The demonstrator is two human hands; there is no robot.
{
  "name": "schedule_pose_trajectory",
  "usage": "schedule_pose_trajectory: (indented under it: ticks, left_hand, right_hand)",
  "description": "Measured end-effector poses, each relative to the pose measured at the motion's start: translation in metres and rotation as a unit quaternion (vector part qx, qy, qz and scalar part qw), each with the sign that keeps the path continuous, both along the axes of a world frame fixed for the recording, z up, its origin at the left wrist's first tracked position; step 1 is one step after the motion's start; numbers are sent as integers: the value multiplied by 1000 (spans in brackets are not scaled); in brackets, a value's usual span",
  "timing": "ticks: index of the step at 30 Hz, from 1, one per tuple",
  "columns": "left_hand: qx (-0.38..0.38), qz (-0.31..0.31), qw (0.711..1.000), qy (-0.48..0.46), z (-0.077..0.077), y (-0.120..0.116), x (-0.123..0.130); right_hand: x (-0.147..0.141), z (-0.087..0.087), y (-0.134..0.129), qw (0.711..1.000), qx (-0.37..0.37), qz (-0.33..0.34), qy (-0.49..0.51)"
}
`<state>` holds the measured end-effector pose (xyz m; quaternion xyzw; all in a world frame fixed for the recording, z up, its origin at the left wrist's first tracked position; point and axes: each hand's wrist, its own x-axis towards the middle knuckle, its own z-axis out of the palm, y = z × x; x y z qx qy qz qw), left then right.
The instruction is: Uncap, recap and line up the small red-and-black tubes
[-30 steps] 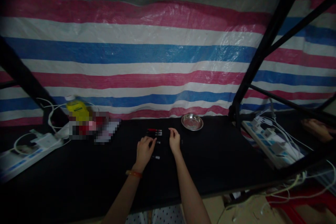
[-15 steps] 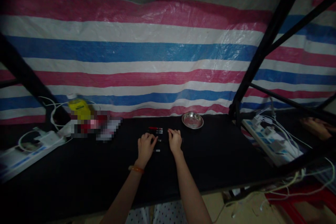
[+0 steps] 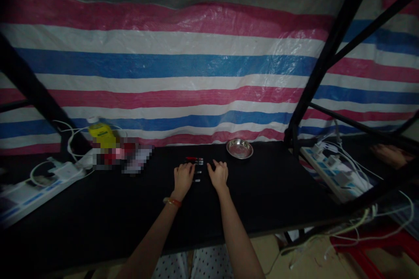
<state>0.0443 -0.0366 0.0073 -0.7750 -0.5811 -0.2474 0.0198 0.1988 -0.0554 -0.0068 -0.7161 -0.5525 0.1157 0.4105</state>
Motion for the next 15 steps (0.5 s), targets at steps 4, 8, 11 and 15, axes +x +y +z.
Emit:
schedule_pose_trajectory:
  ticks: [4, 8, 11, 15]
  left_hand:
    - [-8, 2, 1000, 4, 1, 3, 1]
    - [-11, 6, 1000, 10, 1, 7, 3]
    - [-10, 7, 1000, 7, 0, 9, 3]
    - [-19, 8, 1000, -4, -1, 9, 2]
  right_hand:
    - [0, -1, 0, 998, -26, 8, -52]
    - [0, 0, -1, 999, -20, -2, -35]
    - [-1, 0, -1, 999, -24, -22, -10]
    - [-1, 1, -2, 999, -9, -31, -17]
